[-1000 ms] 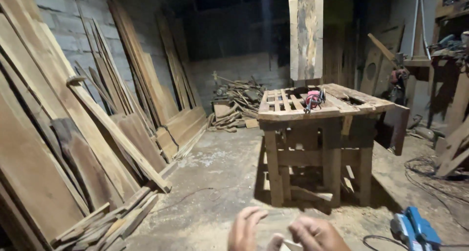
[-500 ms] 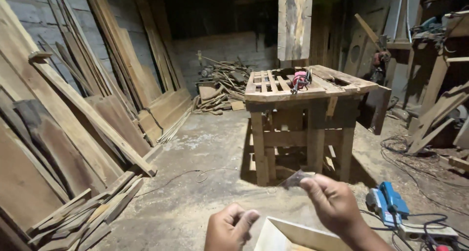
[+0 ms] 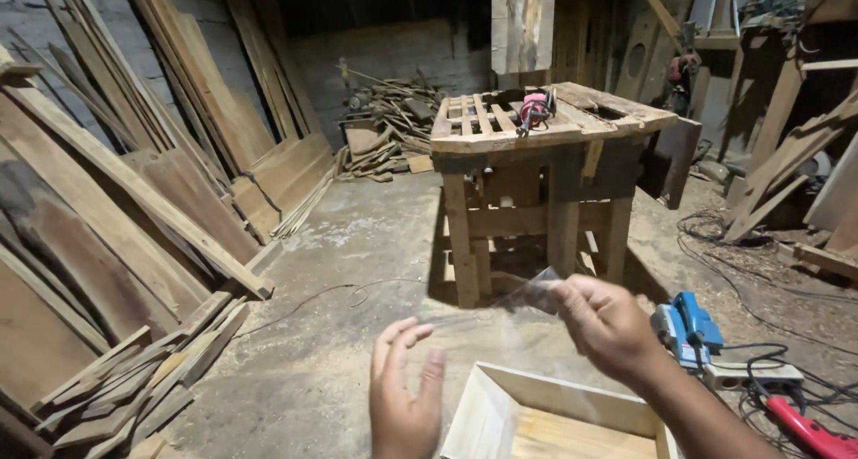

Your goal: Apply a transparent protective film to the interior bottom of a wooden drawer and use an adhesive bottle to secure the edges.

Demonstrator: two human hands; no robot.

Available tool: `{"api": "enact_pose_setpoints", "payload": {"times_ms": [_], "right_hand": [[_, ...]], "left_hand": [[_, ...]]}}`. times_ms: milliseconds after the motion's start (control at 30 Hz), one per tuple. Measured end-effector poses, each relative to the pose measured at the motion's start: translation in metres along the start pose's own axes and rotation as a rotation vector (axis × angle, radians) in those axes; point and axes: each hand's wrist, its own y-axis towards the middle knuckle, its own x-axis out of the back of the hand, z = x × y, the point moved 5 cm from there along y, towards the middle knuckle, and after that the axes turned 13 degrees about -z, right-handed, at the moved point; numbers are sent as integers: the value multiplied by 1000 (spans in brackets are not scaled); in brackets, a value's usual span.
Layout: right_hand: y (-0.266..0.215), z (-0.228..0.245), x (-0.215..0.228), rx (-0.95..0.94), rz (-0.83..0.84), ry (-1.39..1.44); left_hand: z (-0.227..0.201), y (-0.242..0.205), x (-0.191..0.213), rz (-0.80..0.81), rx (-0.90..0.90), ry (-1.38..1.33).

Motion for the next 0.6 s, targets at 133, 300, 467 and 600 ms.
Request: {"api": "enact_pose_setpoints", "payload": {"times_ms": [133,300,467,600], "right_hand": [[-9,-6,-20,8,116,21],[-32,-1,-45,28,272,-172],[-39,-7,-63,-382,389,198],[-46,14,-69,-547,397,146]], "left_hand": [[-37,-5,2,-73,-236,-90],[-48,-12,-4,117,-124,-101],[-43,-17,-17,172,-270,-47],[-40,-17,-14,122,-351,4]]}}
